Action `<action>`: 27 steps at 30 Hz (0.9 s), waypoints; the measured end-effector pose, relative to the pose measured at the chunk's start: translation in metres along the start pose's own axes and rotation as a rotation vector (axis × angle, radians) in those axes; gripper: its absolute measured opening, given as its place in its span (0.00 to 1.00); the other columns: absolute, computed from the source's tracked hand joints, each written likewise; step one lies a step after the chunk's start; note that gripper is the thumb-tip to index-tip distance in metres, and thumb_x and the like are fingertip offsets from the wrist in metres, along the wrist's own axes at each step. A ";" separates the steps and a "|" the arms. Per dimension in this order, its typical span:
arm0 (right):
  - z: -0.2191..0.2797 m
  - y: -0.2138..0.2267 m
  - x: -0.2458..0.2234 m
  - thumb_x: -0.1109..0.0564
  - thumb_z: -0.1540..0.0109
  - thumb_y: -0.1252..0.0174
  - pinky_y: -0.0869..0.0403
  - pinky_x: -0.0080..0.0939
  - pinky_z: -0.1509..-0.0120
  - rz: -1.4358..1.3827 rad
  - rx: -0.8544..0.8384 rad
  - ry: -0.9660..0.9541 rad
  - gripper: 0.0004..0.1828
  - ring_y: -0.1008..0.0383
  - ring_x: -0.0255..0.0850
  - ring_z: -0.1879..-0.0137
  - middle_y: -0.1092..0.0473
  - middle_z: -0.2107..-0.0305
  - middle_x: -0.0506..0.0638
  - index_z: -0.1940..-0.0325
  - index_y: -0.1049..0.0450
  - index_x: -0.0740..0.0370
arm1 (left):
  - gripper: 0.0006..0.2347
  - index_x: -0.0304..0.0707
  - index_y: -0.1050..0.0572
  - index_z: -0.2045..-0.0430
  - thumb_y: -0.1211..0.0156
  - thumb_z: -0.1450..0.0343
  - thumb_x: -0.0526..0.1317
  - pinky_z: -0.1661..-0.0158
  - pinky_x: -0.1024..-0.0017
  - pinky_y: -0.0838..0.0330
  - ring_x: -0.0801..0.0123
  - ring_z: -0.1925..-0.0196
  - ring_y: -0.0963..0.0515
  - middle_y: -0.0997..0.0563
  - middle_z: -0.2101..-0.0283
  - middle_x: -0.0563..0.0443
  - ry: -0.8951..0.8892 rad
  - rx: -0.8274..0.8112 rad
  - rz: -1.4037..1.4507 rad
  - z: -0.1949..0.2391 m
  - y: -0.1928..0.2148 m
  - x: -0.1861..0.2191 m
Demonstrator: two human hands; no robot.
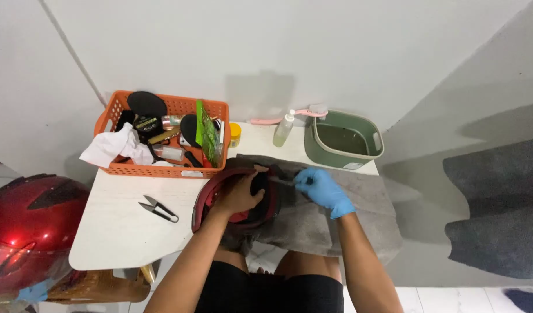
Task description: Scrubbing the interior padding of a motorcycle helmet using a small brush and soapy water.
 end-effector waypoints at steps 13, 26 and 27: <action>-0.014 0.001 0.015 0.58 0.47 0.26 0.23 0.47 0.47 0.036 0.033 0.009 0.11 0.20 0.46 0.58 0.21 0.68 0.50 0.61 0.16 0.54 | 0.30 0.32 0.43 0.30 0.54 0.25 0.53 0.29 0.51 0.47 0.52 0.26 0.41 0.37 0.29 0.38 0.000 0.032 0.022 -0.001 -0.001 -0.007; -0.008 0.001 0.010 0.56 0.45 0.29 0.23 0.48 0.44 0.043 -0.015 -0.009 0.10 0.20 0.47 0.54 0.21 0.67 0.50 0.59 0.16 0.52 | 0.32 0.33 0.46 0.29 0.54 0.25 0.53 0.27 0.53 0.50 0.53 0.24 0.44 0.41 0.26 0.37 0.066 -0.014 0.078 -0.001 -0.005 -0.014; -0.014 0.007 0.016 0.57 0.43 0.30 0.22 0.49 0.45 0.112 0.055 0.033 0.11 0.19 0.51 0.53 0.21 0.65 0.54 0.57 0.17 0.52 | 0.32 0.34 0.46 0.28 0.53 0.25 0.54 0.27 0.52 0.50 0.53 0.24 0.44 0.41 0.26 0.38 0.054 -0.006 0.066 -0.002 -0.002 -0.009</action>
Point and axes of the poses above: each hand's wrist, its own z-axis away from the middle knuckle, its own y-axis out of the back of the hand, x = y × z, the point moved 8 cm from there along -z, towards the middle knuckle
